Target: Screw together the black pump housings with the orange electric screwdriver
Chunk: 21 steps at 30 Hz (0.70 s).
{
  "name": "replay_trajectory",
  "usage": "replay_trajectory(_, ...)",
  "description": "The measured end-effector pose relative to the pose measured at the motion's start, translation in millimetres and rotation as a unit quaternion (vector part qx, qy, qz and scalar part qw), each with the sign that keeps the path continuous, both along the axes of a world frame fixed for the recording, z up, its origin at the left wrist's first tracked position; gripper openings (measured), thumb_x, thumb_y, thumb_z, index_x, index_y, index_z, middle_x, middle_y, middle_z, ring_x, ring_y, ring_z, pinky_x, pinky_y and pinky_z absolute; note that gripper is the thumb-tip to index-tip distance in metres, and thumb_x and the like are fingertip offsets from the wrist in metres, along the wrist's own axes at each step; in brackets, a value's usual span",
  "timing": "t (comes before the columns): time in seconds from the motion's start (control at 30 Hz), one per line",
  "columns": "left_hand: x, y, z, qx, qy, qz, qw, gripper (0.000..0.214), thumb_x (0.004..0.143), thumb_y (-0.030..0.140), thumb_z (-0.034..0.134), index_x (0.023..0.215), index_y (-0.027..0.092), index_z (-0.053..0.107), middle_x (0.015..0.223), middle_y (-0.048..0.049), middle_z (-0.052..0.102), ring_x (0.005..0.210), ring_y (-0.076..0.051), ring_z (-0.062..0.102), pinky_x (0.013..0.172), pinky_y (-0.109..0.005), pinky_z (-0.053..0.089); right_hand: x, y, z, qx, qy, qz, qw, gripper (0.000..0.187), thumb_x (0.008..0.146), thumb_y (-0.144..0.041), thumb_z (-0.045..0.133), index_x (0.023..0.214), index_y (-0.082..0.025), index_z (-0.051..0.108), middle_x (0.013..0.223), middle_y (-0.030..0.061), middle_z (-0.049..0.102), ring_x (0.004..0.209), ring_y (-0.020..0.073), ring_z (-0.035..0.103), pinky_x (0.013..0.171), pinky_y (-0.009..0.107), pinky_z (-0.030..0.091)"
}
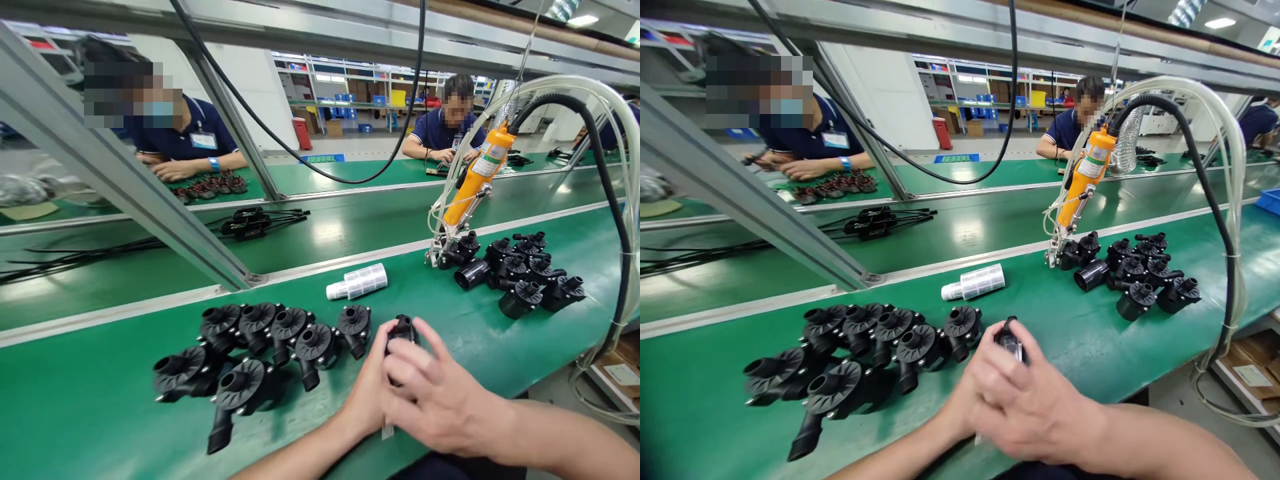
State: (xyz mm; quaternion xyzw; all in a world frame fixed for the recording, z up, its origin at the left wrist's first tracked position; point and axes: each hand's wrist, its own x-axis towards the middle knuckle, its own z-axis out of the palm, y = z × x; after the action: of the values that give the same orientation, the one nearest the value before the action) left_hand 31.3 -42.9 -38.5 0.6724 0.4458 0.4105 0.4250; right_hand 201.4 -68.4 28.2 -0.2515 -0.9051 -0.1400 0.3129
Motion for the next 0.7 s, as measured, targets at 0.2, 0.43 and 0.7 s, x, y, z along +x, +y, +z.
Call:
replay_trajectory(0.2,3.2,-5.5,4.7,-0.133,-0.102,-0.010,0.986,0.099,0.072,0.038,0.091,0.146,0.029,0.026,0.115,-0.0033,0.066,0.091,-0.021,0.066,0.079,-0.034,0.059,0.6,-49.6,-58.0,-0.383,0.409,-0.124,0.819,0.031,0.104,-0.032,0.063,0.075,-0.020,0.059,0.063,-0.0019,0.054,0.054,0.0117,0.052,0.050,0.022,0.048)
replay_trajectory(0.43,5.5,-17.6,9.1,-0.065,-0.039,0.046,0.996,0.089,0.074,0.037,0.090,0.139,0.030,0.029,0.129,-0.0057,0.055,0.108,-0.024,0.061,0.095,-0.039,0.054,-31.7,-81.9,-117.2,-0.557,0.413,-0.093,0.715,0.020,0.094,-0.035,0.071,0.085,-0.018,0.072,0.067,0.0016,0.067,0.053,0.0117,0.056,0.051,0.020,0.047)
replay_trajectory(0.7,0.5,-6.0,0.2,-0.029,-0.037,-0.063,0.997,0.087,0.075,0.037,0.094,0.139,0.031,0.036,0.126,-0.0048,0.056,0.098,-0.023,0.064,0.089,-0.038,0.056,39.9,-35.3,-17.8,-0.345,0.168,-0.073,0.921,0.016,0.109,-0.019,0.041,0.100,-0.023,0.054,0.092,0.0040,0.066,0.081,0.0186,0.065,0.070,0.030,0.048)
